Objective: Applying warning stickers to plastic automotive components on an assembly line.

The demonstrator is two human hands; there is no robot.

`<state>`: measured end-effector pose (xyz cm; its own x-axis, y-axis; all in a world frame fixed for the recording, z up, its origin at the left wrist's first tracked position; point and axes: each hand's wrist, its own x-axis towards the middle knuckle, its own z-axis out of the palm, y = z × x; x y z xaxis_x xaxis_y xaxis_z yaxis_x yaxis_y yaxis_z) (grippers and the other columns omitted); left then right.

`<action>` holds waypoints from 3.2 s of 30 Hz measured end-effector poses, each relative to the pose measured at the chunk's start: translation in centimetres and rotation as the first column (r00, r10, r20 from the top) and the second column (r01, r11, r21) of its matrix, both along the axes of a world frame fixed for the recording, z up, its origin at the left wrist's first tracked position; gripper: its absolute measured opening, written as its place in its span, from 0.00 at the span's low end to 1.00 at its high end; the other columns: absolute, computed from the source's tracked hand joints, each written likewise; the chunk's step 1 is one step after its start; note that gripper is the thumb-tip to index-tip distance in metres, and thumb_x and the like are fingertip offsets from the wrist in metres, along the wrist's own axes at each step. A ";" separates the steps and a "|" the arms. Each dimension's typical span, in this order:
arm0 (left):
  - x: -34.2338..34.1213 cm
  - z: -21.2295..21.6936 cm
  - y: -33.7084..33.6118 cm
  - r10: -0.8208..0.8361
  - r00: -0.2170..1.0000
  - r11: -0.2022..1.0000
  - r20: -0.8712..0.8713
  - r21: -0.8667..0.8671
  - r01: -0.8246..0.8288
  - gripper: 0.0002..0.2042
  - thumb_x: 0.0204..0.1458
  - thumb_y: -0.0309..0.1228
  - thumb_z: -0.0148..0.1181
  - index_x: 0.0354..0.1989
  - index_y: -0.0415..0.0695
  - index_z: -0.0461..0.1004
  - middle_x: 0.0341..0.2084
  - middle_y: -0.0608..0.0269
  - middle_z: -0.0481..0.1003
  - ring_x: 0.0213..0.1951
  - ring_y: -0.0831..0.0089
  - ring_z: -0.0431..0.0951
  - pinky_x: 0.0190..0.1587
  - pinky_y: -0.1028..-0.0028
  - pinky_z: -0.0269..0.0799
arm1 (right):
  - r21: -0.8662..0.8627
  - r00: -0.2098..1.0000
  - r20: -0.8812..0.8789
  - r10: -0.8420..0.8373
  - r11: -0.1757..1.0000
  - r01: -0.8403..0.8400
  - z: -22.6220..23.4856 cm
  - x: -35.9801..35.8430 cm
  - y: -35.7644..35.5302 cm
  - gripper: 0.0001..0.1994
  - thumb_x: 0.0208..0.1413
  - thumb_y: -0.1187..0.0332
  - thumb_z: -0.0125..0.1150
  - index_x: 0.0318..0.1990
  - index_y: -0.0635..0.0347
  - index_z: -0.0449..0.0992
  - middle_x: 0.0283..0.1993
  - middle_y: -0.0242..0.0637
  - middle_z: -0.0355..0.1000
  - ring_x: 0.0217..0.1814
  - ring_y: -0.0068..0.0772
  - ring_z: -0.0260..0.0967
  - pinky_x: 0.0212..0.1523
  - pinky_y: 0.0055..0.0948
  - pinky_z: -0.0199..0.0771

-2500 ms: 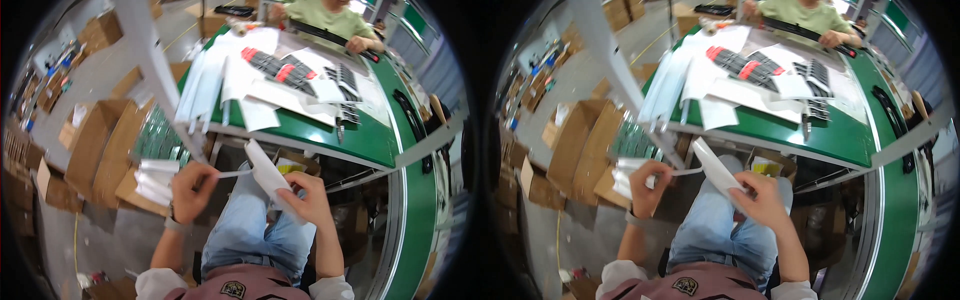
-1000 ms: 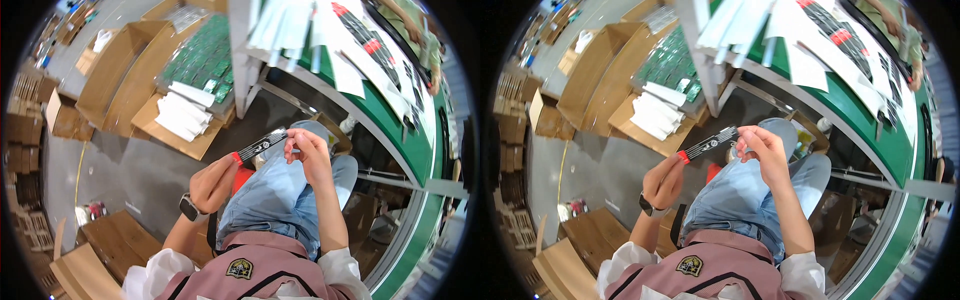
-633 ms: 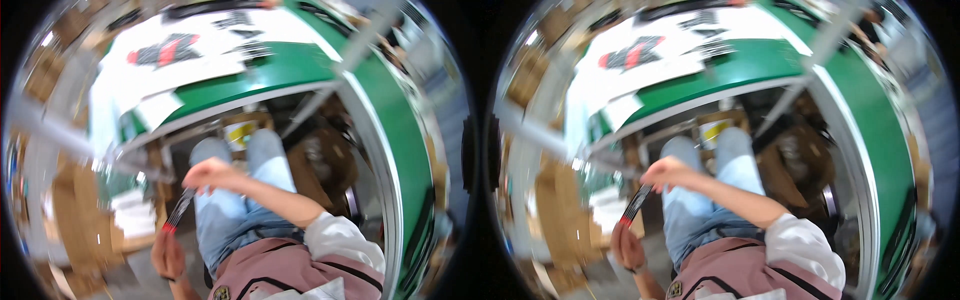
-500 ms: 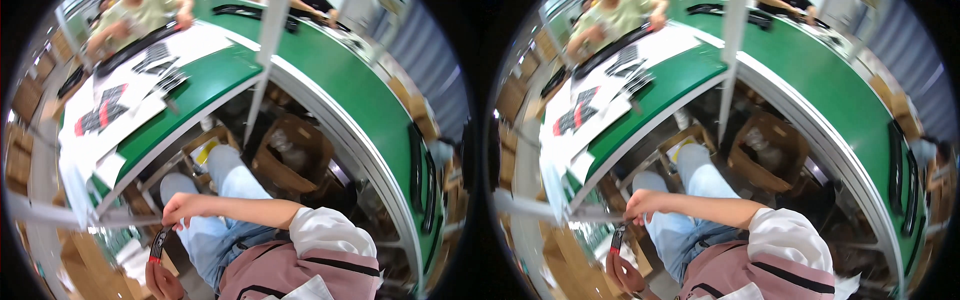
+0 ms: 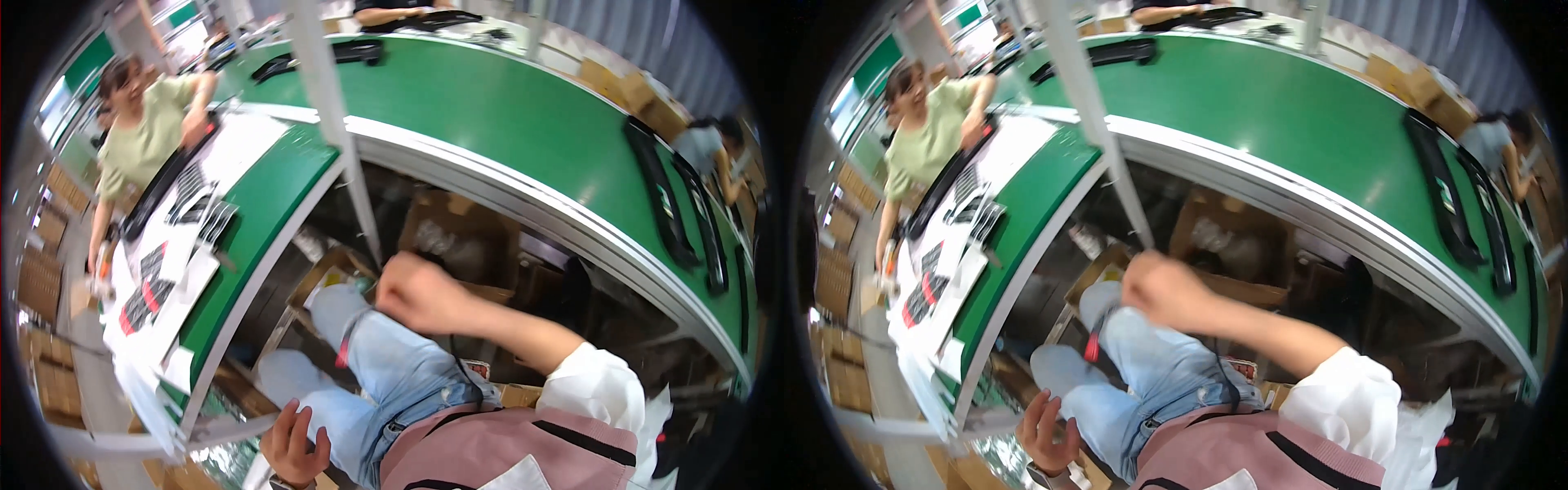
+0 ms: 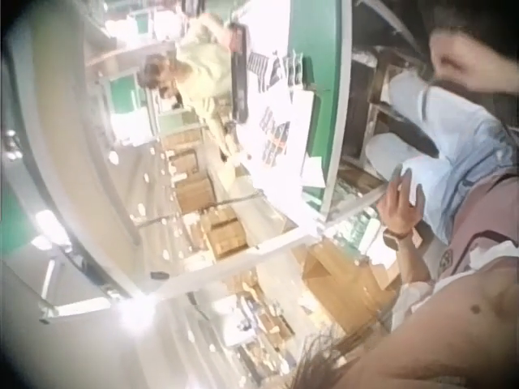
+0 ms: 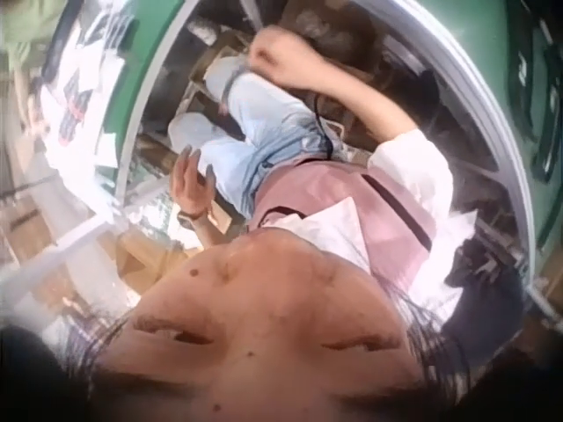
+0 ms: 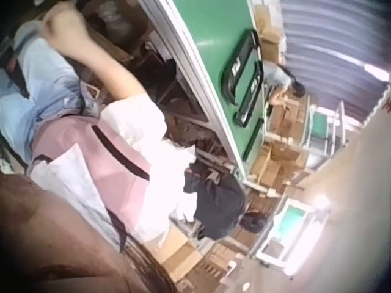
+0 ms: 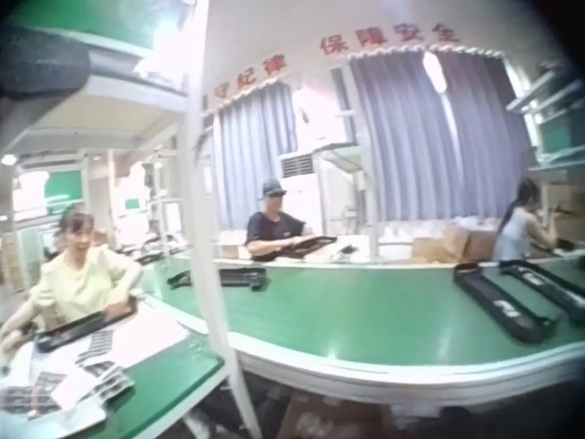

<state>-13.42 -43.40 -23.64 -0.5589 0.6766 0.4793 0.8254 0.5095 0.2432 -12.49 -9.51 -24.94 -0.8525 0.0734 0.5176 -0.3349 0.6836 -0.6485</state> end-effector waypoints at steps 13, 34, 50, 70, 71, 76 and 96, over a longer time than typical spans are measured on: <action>4.2 13.6 19.1 -0.766 -0.629 -0.167 -0.135 0.986 -0.008 0.26 0.66 0.48 0.40 0.46 0.33 0.71 0.35 0.42 0.77 0.38 0.50 0.77 0.45 0.47 0.66 | 0.750 -0.042 -0.248 -0.968 -0.219 0.624 2.5 38.0 29.6 0.43 0.47 0.73 0.61 0.72 0.49 0.48 0.42 0.46 0.75 0.45 0.50 0.72 0.57 0.56 0.63; 0.5 8.9 28.1 -0.726 -0.056 0.630 0.686 0.695 0.346 0.39 0.52 0.41 0.66 0.67 0.39 0.51 0.49 0.50 0.72 0.52 0.69 0.73 0.53 0.70 0.67 | -0.167 0.535 -0.455 -0.712 0.658 0.734 2.5 11.4 -2.4 0.44 0.55 0.83 0.59 0.72 0.63 0.34 0.37 0.37 0.71 0.38 0.24 0.67 0.48 0.21 0.64; -6.9 7.2 5.8 -0.640 0.737 0.728 0.219 0.481 0.489 0.28 0.35 0.13 0.51 0.50 0.43 0.78 0.47 0.50 0.78 0.48 0.53 0.79 0.51 0.68 0.73 | 0.733 0.787 -0.377 -0.488 0.362 0.576 16.5 13.5 2.1 0.37 0.36 0.73 0.71 0.60 0.55 0.67 0.60 0.48 0.68 0.65 0.48 0.64 0.62 0.48 0.61; 0.9 -5.8 -6.7 0.529 0.801 0.813 0.280 0.105 -0.573 0.17 0.46 0.34 0.63 0.44 0.41 0.76 0.38 0.53 0.77 0.42 0.53 0.74 0.46 0.60 0.68 | 0.372 0.941 0.109 0.320 0.865 -0.337 0.4 -2.0 -8.1 0.34 0.33 0.72 0.73 0.55 0.60 0.70 0.49 0.45 0.71 0.49 0.49 0.72 0.49 0.37 0.72; 0.5 -5.9 -6.4 0.534 0.808 0.810 0.248 0.123 -0.574 0.16 0.47 0.34 0.63 0.43 0.41 0.76 0.37 0.54 0.77 0.42 0.54 0.74 0.45 0.61 0.68 | 0.203 0.905 0.150 0.399 0.883 -0.423 2.1 -1.4 -9.3 0.33 0.34 0.72 0.73 0.54 0.60 0.71 0.54 0.46 0.68 0.52 0.47 0.71 0.51 0.37 0.72; -2.1 -6.3 -7.8 0.462 0.792 0.769 0.399 0.264 -0.582 0.10 0.55 0.29 0.54 0.43 0.38 0.75 0.37 0.52 0.76 0.43 0.54 0.74 0.47 0.62 0.69 | -0.110 0.846 0.104 0.523 0.851 -0.513 2.9 -1.3 -12.7 0.22 0.40 0.74 0.73 0.47 0.62 0.76 0.57 0.47 0.65 0.55 0.41 0.70 0.53 0.34 0.71; -2.9 -5.1 -9.3 -0.090 0.795 0.628 0.601 0.654 -0.423 0.18 0.56 0.42 0.54 0.36 0.36 0.77 0.31 0.57 0.77 0.39 0.66 0.74 0.44 0.70 0.69 | -0.530 0.750 0.334 0.571 0.772 -0.352 2.2 -3.7 -17.2 0.04 0.49 0.80 0.65 0.32 0.66 0.77 0.28 0.34 0.72 0.26 0.21 0.70 0.27 0.19 0.69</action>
